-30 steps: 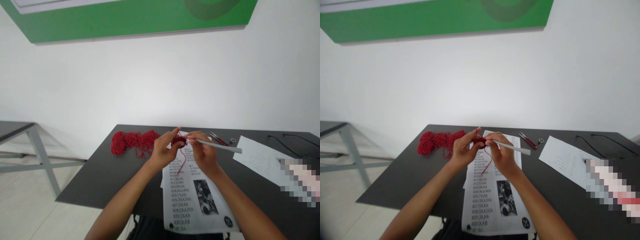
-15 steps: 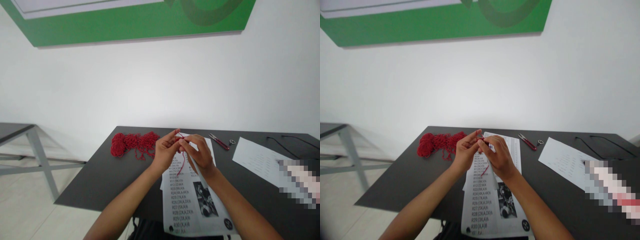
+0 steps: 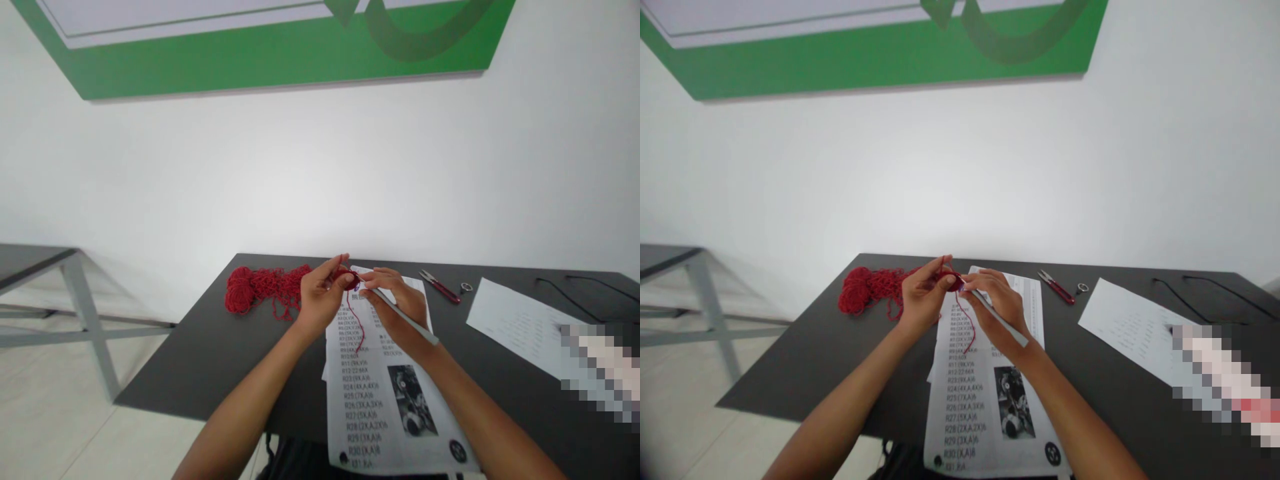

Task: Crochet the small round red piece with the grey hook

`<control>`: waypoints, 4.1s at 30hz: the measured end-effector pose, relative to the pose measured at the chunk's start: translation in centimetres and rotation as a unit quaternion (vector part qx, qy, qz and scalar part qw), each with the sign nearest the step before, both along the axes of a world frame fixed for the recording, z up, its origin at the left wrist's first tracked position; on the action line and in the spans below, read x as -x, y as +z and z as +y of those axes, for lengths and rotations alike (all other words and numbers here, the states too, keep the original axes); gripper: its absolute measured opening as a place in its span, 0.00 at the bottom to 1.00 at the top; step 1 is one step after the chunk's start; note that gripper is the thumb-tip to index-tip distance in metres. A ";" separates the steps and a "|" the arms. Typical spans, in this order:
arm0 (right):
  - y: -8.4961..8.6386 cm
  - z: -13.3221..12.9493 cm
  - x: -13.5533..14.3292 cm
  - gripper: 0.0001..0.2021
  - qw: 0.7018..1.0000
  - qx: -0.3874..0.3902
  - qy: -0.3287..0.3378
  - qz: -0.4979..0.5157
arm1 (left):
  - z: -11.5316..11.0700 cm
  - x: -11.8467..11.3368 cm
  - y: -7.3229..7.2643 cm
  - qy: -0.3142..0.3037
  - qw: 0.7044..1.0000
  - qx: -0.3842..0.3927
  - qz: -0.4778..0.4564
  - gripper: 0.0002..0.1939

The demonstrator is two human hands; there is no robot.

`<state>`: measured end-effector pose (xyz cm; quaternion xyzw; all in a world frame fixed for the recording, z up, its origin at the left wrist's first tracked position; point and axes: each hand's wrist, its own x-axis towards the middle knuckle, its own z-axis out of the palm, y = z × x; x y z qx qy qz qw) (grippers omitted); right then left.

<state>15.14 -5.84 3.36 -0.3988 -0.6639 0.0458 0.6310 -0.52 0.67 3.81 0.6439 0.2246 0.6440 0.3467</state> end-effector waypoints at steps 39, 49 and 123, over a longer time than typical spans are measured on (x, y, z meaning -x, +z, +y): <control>-0.2 -0.5 0.6 0.09 0.996 -0.043 -0.064 -0.038 | -2.5 -2.1 -0.6 -0.137 0.968 0.186 -0.103 0.21; 0.5 -0.9 0.7 0.03 0.994 0.009 0.085 0.060 | -2.4 -1.4 0.3 -0.221 0.930 0.242 -0.168 0.22; 1.4 -0.3 -0.1 0.12 0.986 0.023 0.038 0.162 | -3.3 -2.0 0.1 -0.047 0.985 0.163 -0.038 0.21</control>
